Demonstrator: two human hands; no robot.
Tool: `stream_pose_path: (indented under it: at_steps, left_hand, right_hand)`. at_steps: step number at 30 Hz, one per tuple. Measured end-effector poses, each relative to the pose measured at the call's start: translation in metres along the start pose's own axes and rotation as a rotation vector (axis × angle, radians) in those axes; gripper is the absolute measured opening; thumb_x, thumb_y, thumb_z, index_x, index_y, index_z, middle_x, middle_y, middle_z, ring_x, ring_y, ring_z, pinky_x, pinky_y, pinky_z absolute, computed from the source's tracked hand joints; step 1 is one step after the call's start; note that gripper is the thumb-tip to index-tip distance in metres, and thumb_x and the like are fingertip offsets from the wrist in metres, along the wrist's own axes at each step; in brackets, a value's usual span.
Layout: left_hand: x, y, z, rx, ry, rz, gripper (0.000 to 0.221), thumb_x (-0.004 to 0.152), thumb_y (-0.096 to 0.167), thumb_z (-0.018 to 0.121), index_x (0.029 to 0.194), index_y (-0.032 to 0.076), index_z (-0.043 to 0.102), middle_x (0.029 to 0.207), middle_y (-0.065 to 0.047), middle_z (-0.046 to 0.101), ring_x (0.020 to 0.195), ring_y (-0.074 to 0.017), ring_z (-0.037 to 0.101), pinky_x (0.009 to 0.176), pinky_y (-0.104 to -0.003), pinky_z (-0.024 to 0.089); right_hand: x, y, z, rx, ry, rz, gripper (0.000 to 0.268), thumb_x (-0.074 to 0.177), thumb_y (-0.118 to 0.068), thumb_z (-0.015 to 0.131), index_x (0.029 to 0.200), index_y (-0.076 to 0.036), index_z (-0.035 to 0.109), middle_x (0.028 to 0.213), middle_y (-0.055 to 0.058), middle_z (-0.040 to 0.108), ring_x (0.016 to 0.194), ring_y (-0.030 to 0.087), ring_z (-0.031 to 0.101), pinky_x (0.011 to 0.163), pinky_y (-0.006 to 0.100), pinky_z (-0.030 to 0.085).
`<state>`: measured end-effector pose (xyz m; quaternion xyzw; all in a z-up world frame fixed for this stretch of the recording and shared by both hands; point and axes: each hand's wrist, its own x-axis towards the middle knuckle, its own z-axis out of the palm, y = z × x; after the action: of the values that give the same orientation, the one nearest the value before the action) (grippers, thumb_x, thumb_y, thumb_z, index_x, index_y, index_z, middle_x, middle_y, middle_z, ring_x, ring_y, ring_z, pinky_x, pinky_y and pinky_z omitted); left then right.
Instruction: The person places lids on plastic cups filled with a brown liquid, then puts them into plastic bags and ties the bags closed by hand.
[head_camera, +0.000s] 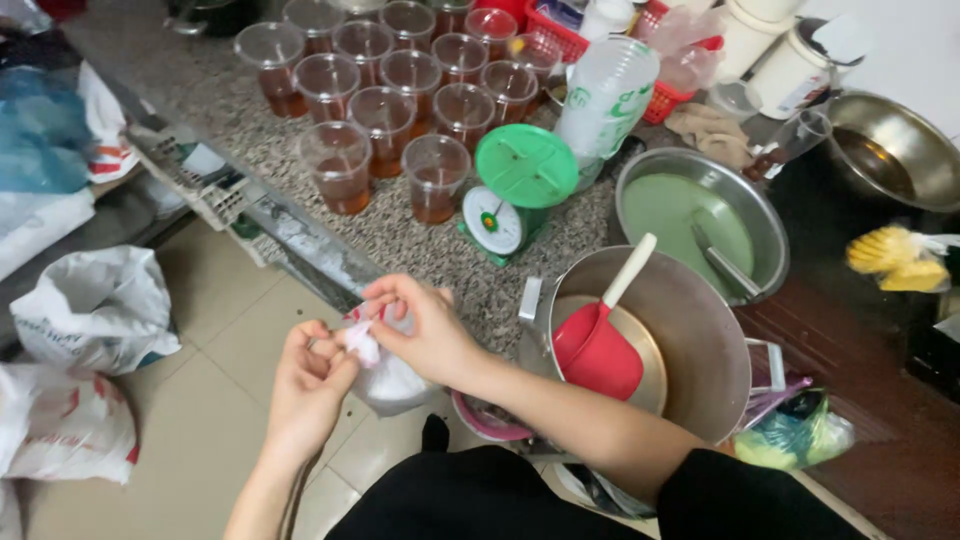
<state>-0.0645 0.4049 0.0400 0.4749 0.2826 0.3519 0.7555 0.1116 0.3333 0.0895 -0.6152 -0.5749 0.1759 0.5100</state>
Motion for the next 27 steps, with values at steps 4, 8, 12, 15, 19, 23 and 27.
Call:
stream_pose_path:
  at_steps: [4, 8, 12, 15, 19, 23, 27]
  left_hand:
    - [0.026, 0.01, 0.003, 0.15, -0.09, 0.038, 0.035, 0.094, -0.013, 0.062, 0.12, 0.005, 0.046, 0.095, -0.007, 0.066, 0.075, -0.0095, 0.053, 0.066, -0.021, 0.042]
    - [0.051, 0.031, 0.014, 0.171, -0.11, -0.055, 0.031, 0.09, -0.01, 0.053, 0.117, 0.005, 0.05, 0.102, -0.004, 0.07, 0.092, -0.0101, 0.064, 0.082, -0.023, 0.049]
    - [0.082, 0.036, 0.005, 0.379, 0.061, -0.172, 0.023, 0.097, 0.0, 0.052, 0.119, 0.006, 0.055, 0.098, -0.005, 0.071, 0.092, -0.0122, 0.063, 0.081, -0.026, 0.048]
    - [0.095, 0.031, 0.0, 0.375, -0.066, -0.275, 0.02, 0.095, 0.004, 0.054, 0.114, 0.005, 0.062, 0.098, -0.003, 0.074, 0.094, -0.0104, 0.066, 0.087, -0.024, 0.05]
    - [0.114, 0.006, -0.014, 0.48, -0.135, -0.313, 0.021, 0.095, 0.004, 0.056, 0.113, 0.004, 0.066, 0.094, -0.005, 0.073, 0.088, -0.0119, 0.067, 0.083, -0.027, 0.051]
    - [0.122, 0.0, -0.021, 0.554, -0.162, -0.349, 0.022, 0.094, 0.006, 0.058, 0.114, 0.006, 0.067, 0.093, -0.005, 0.073, 0.085, -0.0133, 0.067, 0.08, -0.029, 0.053]
    - [0.117, -0.004, -0.027, 0.594, -0.208, -0.348, 0.024, 0.094, 0.008, 0.058, 0.116, 0.008, 0.068, 0.092, -0.004, 0.073, 0.084, -0.0132, 0.065, 0.08, -0.029, 0.053]
  right_hand:
    - [0.031, 0.022, -0.029, -0.043, -0.053, -0.001, 0.034, 0.085, -0.01, 0.078, 0.117, -0.007, 0.066, 0.097, 0.001, 0.076, 0.084, 0.014, 0.063, 0.084, 0.034, 0.05]
    - [0.077, 0.061, -0.085, 0.196, -0.041, 0.117, 0.028, 0.091, -0.017, 0.078, 0.116, -0.007, 0.068, 0.101, 0.0, 0.073, 0.084, 0.008, 0.067, 0.075, 0.026, 0.054]
    - [0.133, 0.153, -0.199, 0.493, 0.553, 0.317, 0.049, 0.097, -0.03, 0.072, 0.136, -0.005, 0.056, 0.118, 0.008, 0.064, 0.095, 0.019, 0.065, 0.075, 0.033, 0.059]
    - [0.153, 0.227, -0.292, 0.689, 0.775, 0.686, 0.084, 0.089, -0.046, 0.075, 0.153, -0.006, 0.038, 0.146, 0.015, 0.048, 0.123, 0.038, 0.062, 0.097, 0.054, 0.06]
    - [0.162, 0.24, -0.337, 0.644, 0.649, 0.77, 0.107, 0.07, -0.075, 0.059, 0.159, -0.022, 0.03, 0.161, 0.009, 0.035, 0.141, 0.039, 0.041, 0.099, 0.075, 0.032]
    - [0.177, 0.249, -0.354, 0.729, 0.647, 0.988, 0.111, 0.075, -0.076, 0.06, 0.162, -0.022, 0.019, 0.168, 0.015, 0.027, 0.149, 0.047, 0.032, 0.109, 0.082, 0.021]
    - [0.185, 0.258, -0.358, 0.726, 0.569, 1.061, 0.101, 0.078, -0.06, 0.065, 0.162, -0.019, 0.026, 0.166, 0.013, 0.027, 0.148, 0.048, 0.033, 0.107, 0.083, 0.027]
